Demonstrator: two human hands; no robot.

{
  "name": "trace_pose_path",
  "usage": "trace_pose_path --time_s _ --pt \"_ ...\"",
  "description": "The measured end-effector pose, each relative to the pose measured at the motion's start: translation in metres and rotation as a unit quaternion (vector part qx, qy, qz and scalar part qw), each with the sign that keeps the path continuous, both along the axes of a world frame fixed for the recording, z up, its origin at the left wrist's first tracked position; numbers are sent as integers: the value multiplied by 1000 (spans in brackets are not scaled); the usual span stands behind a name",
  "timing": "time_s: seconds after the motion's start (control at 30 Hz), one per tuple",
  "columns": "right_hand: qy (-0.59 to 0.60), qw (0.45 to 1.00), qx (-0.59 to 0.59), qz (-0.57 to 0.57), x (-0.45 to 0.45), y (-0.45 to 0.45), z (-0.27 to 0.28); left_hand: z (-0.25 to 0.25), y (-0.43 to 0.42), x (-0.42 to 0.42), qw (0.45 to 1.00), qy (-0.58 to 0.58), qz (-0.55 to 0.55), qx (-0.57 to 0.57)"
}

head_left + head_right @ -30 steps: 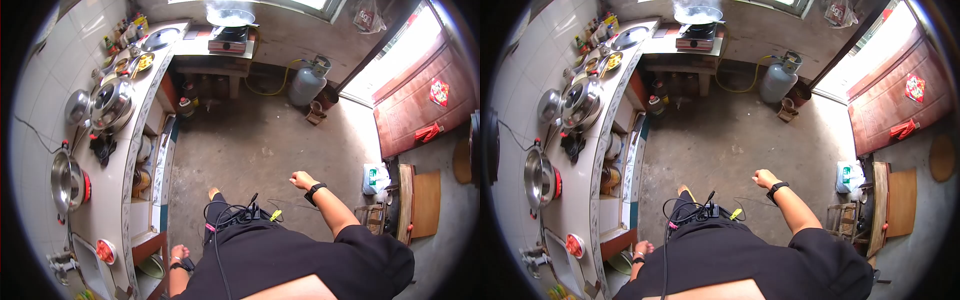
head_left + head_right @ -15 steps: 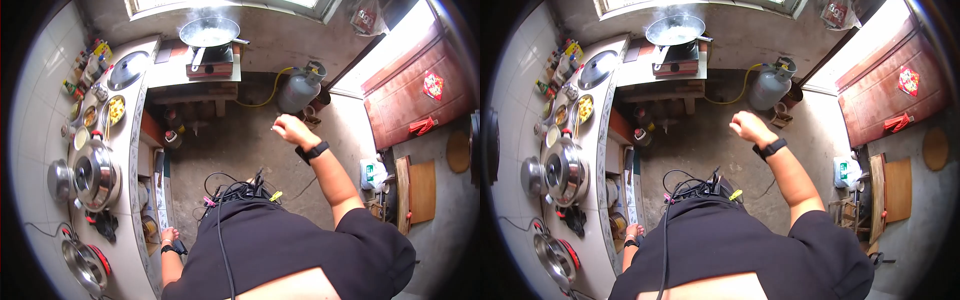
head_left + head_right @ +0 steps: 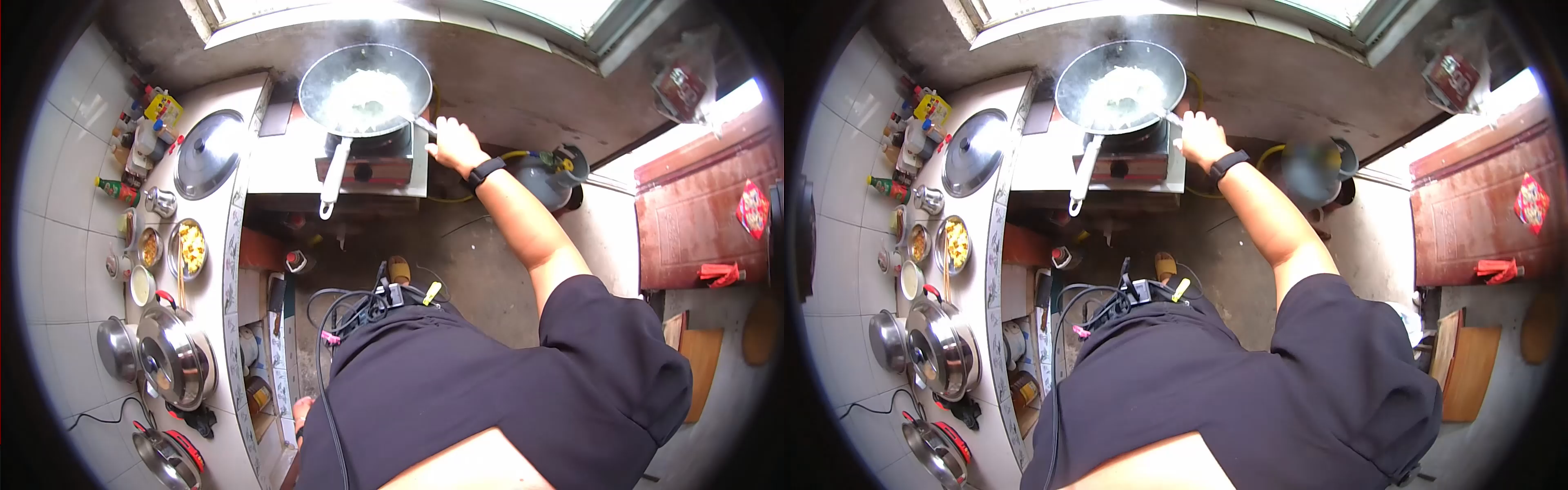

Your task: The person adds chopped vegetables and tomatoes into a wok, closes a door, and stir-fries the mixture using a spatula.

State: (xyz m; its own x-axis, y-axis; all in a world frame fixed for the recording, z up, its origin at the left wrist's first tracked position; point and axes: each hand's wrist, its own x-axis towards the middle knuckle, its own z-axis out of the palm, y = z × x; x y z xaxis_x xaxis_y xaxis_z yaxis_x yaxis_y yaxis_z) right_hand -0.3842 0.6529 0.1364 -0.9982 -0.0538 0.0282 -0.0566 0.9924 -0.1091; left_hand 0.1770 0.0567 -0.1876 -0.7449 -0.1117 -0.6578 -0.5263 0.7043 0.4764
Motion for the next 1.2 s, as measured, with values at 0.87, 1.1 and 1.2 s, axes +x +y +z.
trace_pose_path --time_s 0.87,1.1,1.2 --pt "-16 980 101 170 -85 9 116 74 66 -275 942 -45 294 157" --pt "19 993 29 110 -123 -4 106 77 43 -220 924 -134 278 225" --pt "-40 992 37 111 -142 19 170 38 22 -192 903 -142 369 166"
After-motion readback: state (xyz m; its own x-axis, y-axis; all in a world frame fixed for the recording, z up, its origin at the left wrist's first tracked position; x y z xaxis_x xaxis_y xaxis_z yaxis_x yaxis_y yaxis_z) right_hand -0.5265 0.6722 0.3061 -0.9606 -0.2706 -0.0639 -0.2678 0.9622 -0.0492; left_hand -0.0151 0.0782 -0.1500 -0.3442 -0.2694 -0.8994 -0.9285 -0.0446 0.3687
